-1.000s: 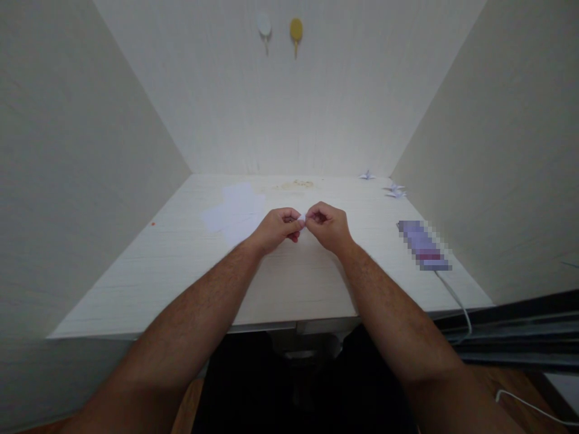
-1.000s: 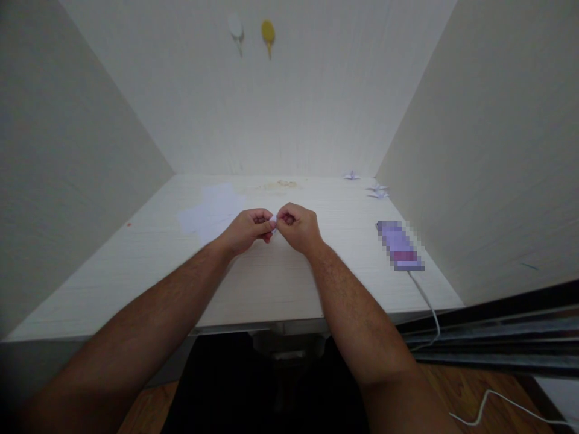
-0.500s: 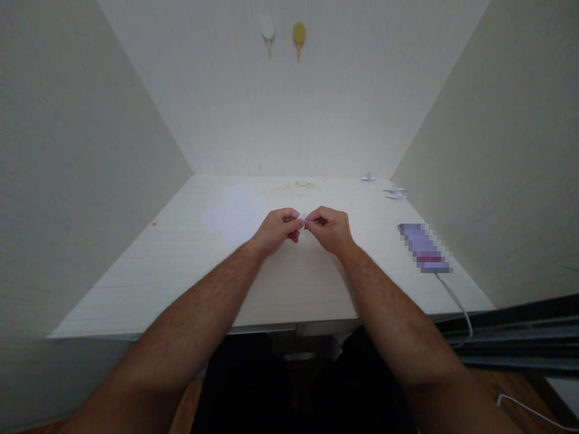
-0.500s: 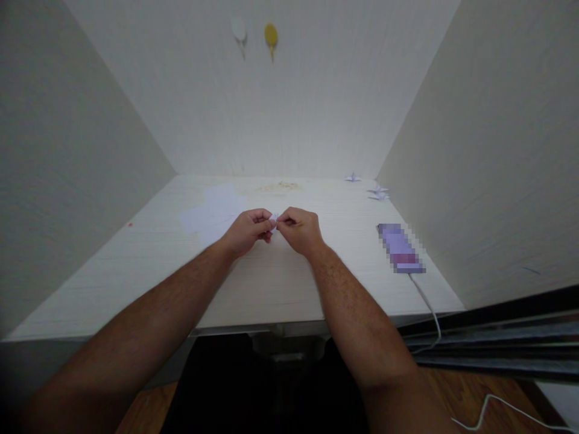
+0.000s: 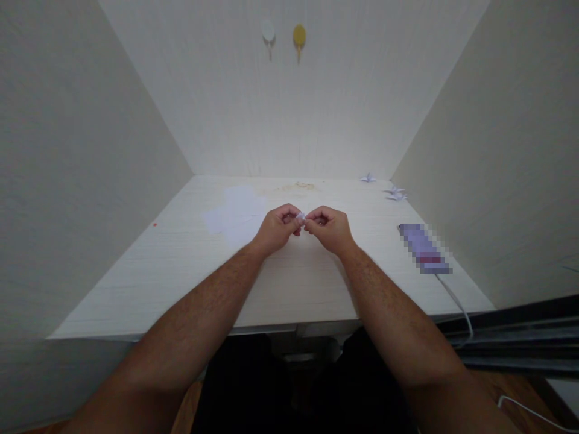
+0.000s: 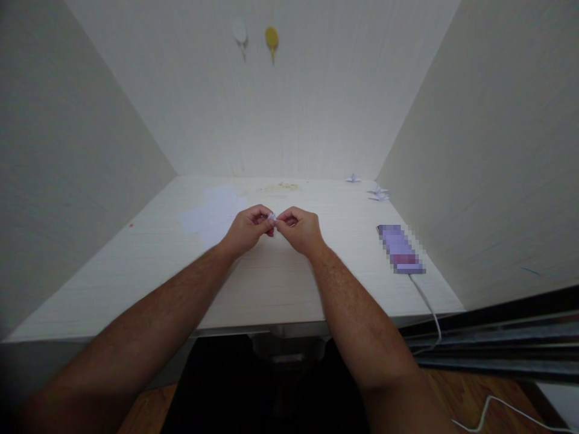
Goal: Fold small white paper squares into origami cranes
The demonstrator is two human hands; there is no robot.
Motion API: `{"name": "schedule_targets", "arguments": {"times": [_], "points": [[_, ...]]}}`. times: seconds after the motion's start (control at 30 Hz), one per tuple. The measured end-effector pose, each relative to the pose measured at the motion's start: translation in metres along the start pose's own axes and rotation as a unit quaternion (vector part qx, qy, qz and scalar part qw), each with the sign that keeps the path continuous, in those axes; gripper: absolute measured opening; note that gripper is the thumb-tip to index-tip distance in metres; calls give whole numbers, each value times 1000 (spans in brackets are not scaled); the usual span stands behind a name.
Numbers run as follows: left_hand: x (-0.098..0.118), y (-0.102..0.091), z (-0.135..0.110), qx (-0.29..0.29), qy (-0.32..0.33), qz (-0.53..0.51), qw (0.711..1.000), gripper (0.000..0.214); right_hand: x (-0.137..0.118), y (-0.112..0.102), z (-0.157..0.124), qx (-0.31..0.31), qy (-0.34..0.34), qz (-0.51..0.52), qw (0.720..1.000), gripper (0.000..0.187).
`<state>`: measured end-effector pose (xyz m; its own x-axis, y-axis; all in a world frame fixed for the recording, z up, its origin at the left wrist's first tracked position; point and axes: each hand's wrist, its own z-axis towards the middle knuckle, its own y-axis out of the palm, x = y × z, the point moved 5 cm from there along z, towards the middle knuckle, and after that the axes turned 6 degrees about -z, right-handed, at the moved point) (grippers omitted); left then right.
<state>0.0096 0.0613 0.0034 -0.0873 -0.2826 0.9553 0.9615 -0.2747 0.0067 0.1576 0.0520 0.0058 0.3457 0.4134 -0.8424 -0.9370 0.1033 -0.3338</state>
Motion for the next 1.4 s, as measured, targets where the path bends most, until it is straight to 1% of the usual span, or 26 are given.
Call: {"name": "schedule_targets", "arguments": {"times": [0.17,0.37,0.53,0.6,0.77,0.9,1.07,1.27,1.4], "points": [[0,-2,1,19,-3,7,1000,27,-3,-1,0,-5,7,-4,1000,22],[-1,-4,0,33,-4,10,999,26,-10,-3,0,2,-37,-41,998,21],[2,-5,0,40,-1,16,999,26,-11,-4,0,4,-52,-36,998,21],[3,-5,0,41,2,18,999,26,-10,-3,0,1,-45,-28,999,22],[3,-6,0,36,9,20,999,27,-7,-2,0,-8,6,4,1000,23],[4,-5,1,33,25,11,999,26,-6,0,0,-19,34,36,999,22],[6,-6,1,31,38,45,998,22,-4,1,1,-18,59,80,995,20],[6,-6,0,28,30,58,997,24,-6,1,1,-20,60,83,995,20],[8,-5,-1,26,51,70,996,23,-7,0,1,-13,46,76,996,19]]}}
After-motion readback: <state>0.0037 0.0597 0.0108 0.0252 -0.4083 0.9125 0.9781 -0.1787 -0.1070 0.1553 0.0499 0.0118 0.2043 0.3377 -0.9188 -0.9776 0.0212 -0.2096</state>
